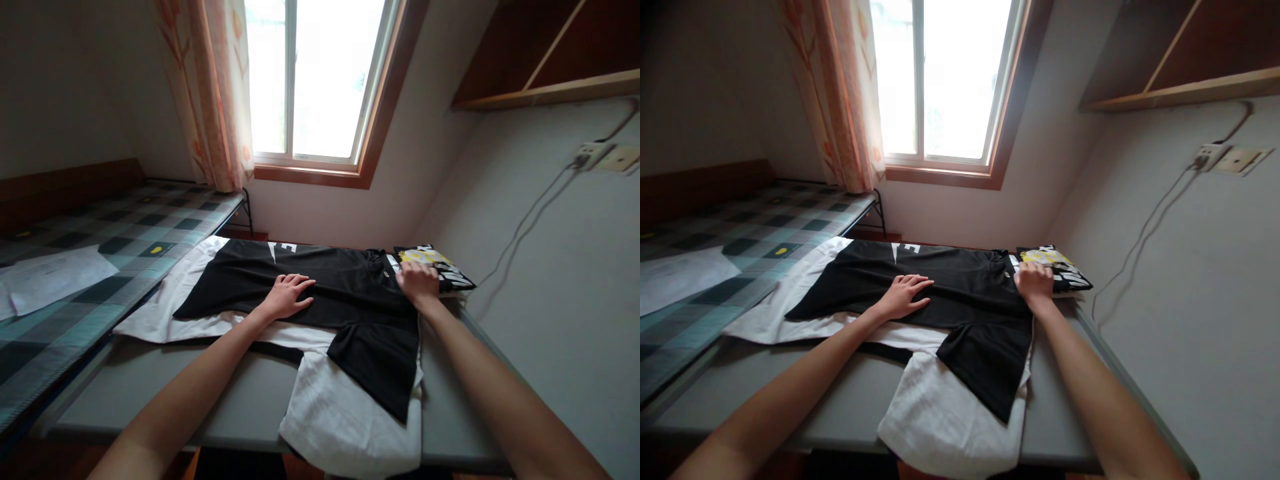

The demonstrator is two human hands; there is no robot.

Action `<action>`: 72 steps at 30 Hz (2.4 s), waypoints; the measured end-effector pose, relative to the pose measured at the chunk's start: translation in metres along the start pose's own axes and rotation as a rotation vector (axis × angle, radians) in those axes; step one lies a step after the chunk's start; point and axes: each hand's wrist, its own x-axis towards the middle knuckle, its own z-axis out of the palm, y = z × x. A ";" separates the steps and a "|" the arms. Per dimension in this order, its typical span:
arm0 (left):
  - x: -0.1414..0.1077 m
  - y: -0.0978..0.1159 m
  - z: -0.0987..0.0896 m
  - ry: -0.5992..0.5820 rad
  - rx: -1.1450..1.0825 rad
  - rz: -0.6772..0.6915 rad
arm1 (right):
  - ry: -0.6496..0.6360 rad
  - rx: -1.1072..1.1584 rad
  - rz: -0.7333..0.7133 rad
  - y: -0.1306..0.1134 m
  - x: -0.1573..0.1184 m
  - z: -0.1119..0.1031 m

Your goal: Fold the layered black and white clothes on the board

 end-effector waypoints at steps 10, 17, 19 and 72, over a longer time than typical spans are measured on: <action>-0.001 0.000 0.001 -0.015 0.014 0.000 | -0.251 0.389 -0.289 -0.088 -0.013 0.013; -0.001 -0.002 0.004 -0.014 0.026 0.001 | -0.358 0.424 -0.253 -0.088 -0.015 0.026; -0.001 -0.001 0.003 -0.013 0.034 0.002 | -0.356 0.436 -0.255 -0.084 -0.018 0.027; -0.076 -0.048 -0.040 -0.064 0.390 -0.615 | -0.584 0.266 -0.054 -0.080 -0.044 -0.002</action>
